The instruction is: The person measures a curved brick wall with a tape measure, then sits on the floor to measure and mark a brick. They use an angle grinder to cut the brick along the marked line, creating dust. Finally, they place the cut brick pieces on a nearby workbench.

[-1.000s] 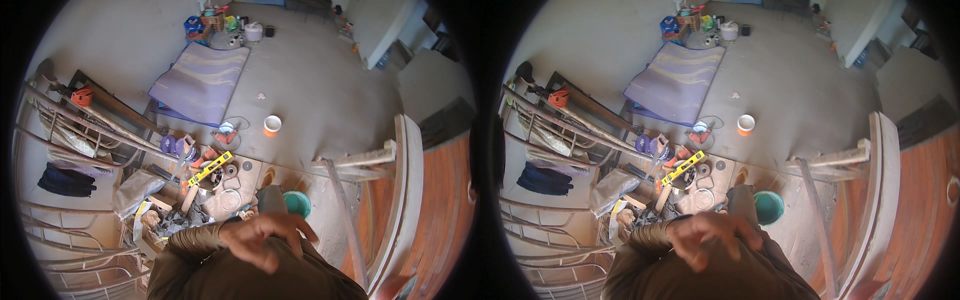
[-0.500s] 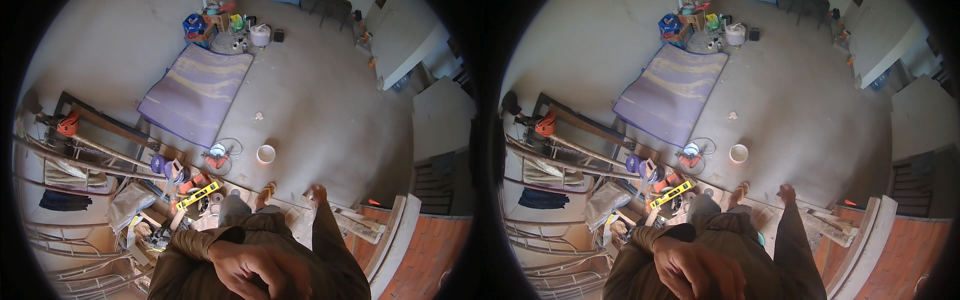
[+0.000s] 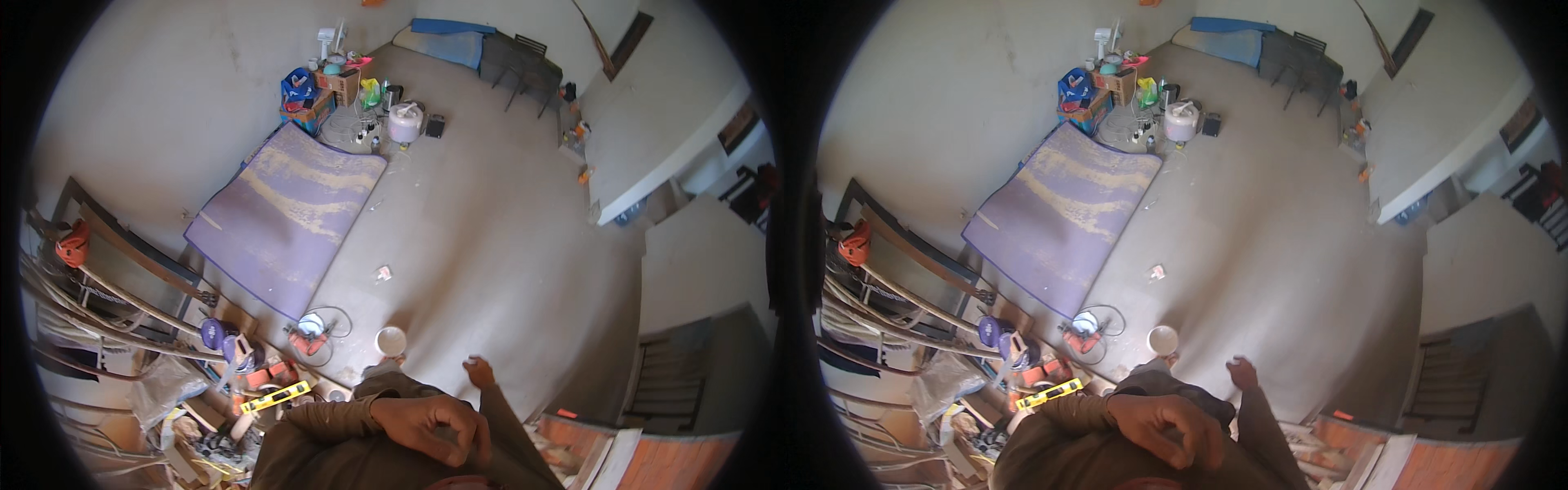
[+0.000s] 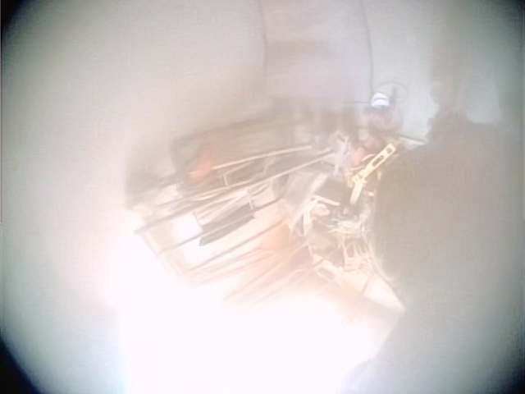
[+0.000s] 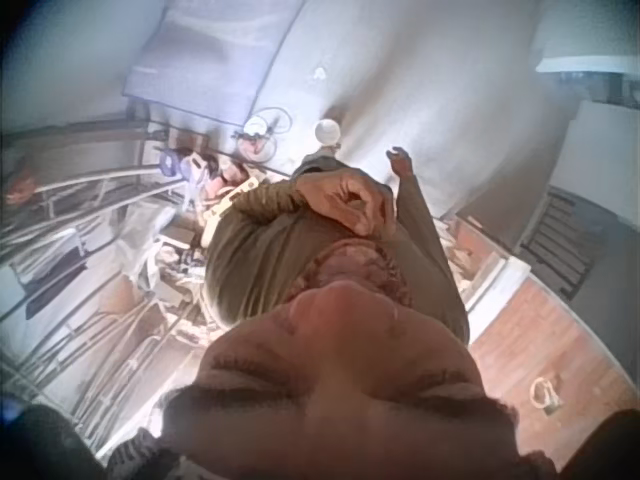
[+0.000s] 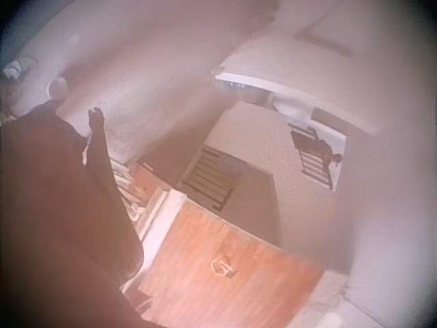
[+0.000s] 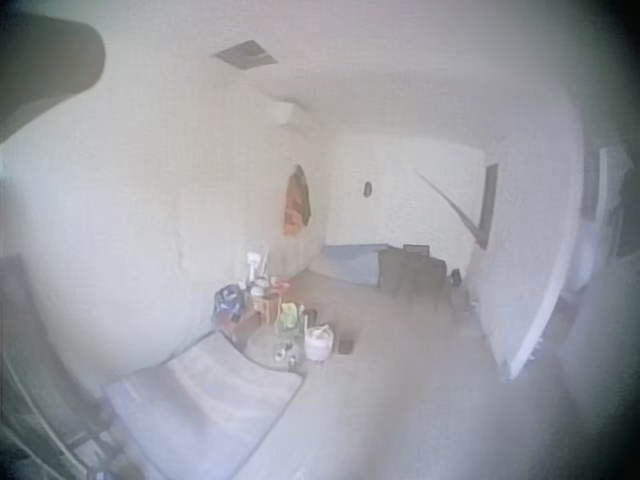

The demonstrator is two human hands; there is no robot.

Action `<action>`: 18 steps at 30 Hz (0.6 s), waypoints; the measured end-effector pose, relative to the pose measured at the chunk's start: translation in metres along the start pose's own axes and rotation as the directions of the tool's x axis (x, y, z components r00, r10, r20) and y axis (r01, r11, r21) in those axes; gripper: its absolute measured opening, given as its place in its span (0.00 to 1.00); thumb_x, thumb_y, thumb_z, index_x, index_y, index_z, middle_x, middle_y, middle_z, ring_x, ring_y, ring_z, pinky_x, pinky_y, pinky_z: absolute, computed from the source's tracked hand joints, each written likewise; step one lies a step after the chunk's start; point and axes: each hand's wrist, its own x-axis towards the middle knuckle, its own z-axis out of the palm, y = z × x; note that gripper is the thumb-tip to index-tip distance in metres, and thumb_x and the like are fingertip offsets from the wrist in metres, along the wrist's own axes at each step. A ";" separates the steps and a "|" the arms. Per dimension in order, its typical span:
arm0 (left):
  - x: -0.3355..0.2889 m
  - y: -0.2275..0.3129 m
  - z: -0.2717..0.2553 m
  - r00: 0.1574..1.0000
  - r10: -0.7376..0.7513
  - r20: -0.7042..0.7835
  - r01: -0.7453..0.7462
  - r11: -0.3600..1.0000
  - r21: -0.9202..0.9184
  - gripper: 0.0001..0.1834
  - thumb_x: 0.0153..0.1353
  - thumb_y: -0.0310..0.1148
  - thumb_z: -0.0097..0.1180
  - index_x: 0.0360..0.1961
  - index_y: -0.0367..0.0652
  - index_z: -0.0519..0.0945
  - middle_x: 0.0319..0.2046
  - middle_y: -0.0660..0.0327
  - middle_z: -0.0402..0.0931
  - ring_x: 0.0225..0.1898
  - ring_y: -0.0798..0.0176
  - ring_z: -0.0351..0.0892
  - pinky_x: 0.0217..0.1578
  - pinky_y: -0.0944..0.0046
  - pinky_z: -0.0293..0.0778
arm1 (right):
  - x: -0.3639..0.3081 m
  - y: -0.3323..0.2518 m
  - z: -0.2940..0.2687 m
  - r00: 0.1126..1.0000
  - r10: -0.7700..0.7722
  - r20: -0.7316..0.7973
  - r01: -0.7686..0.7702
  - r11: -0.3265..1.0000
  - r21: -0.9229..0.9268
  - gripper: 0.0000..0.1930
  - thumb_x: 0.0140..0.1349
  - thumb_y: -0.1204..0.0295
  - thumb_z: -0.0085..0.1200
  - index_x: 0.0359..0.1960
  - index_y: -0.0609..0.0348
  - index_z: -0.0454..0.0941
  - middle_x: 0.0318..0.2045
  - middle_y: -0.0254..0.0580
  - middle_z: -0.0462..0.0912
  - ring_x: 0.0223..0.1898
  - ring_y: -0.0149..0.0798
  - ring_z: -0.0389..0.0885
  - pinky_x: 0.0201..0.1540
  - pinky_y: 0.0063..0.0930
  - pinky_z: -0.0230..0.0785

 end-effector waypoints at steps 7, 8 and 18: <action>0.043 -0.019 -0.130 0.881 -0.346 -0.322 0.414 0.894 0.172 0.10 0.65 0.33 0.60 0.40 0.36 0.81 0.46 0.56 0.81 0.51 0.63 0.77 0.52 0.61 0.72 | 0.036 0.092 -0.023 0.925 0.293 0.242 -0.302 0.953 0.003 0.38 0.58 0.41 0.57 0.63 0.55 0.70 0.57 0.58 0.77 0.58 0.57 0.76 0.61 0.51 0.67; 0.042 -0.021 -0.151 0.830 -0.391 -0.398 0.504 0.832 0.232 0.10 0.65 0.33 0.60 0.41 0.36 0.81 0.45 0.57 0.82 0.49 0.64 0.78 0.52 0.62 0.72 | 0.049 0.084 -0.027 0.910 0.314 0.270 -0.332 0.943 0.021 0.38 0.58 0.41 0.56 0.63 0.55 0.69 0.57 0.58 0.77 0.58 0.57 0.76 0.61 0.51 0.67; 0.068 -0.132 -0.405 0.293 -0.118 -0.949 0.932 0.256 0.256 0.16 0.61 0.43 0.60 0.41 0.41 0.83 0.41 0.51 0.83 0.45 0.51 0.82 0.48 0.53 0.76 | 0.232 0.015 -0.169 0.613 0.539 0.578 -0.775 0.552 0.307 0.41 0.60 0.39 0.55 0.67 0.54 0.63 0.59 0.58 0.74 0.57 0.58 0.76 0.59 0.55 0.68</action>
